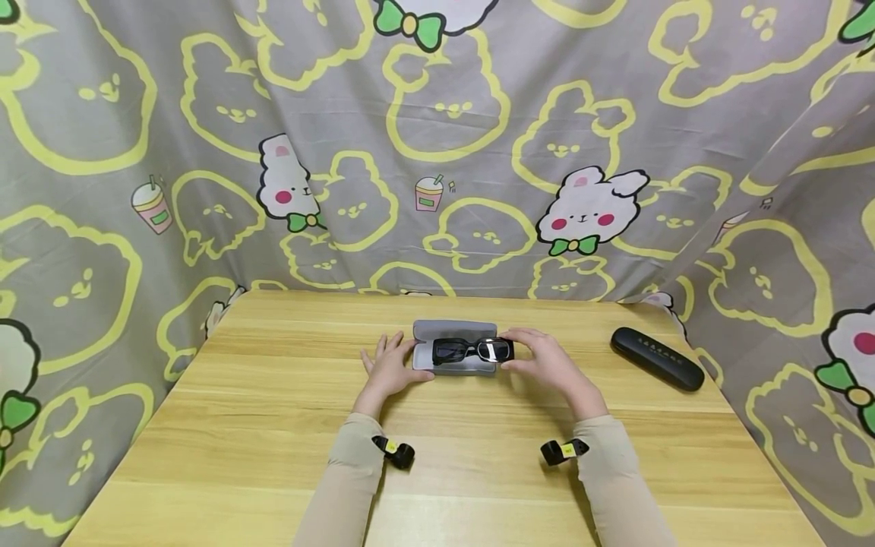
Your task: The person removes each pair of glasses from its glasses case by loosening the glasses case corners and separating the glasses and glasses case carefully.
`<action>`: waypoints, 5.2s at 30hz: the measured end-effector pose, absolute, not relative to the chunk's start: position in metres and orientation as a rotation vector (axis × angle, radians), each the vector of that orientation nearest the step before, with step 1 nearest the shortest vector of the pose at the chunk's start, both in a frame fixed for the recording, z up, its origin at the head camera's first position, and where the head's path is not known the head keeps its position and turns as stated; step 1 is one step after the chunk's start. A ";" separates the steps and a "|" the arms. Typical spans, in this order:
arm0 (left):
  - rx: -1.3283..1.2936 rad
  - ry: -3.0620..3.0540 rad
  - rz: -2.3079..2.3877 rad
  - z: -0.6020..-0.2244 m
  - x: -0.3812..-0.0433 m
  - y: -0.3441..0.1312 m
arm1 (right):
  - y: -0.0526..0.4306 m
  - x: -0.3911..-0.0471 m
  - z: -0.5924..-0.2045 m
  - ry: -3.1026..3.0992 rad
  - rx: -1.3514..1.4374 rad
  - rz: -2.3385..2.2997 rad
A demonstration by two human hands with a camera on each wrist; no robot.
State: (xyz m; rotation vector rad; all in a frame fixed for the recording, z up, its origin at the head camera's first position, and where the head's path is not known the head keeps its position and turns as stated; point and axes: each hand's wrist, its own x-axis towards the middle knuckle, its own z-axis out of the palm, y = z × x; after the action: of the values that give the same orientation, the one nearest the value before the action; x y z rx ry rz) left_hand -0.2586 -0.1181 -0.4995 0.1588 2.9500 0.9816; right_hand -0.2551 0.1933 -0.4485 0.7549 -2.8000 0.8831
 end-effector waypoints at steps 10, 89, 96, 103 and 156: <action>0.165 2.950 0.991 -0.500 -0.259 -0.118 | 0.192 -0.253 -0.442 -2.764 0.769 0.890; 0.143 2.973 0.942 -0.501 -0.259 -0.117 | 0.181 -0.221 -0.470 -2.776 0.944 0.980; 0.136 2.975 0.939 -0.502 -0.259 -0.118 | 0.179 -0.221 -0.473 -2.812 0.944 0.950; 0.149 2.974 0.941 -0.501 -0.258 -0.118 | 0.178 -0.220 -0.475 -2.839 0.956 0.935; 0.139 2.964 0.928 -0.503 -0.261 -0.117 | 0.165 -0.211 -0.468 -2.901 0.913 0.505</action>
State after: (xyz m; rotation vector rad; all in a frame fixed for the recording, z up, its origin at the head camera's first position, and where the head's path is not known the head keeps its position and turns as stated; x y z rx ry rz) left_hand -0.2611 -0.1170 -0.5032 0.1390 2.9637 0.9283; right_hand -0.2106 0.1650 -0.4685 0.9134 -2.9012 0.5053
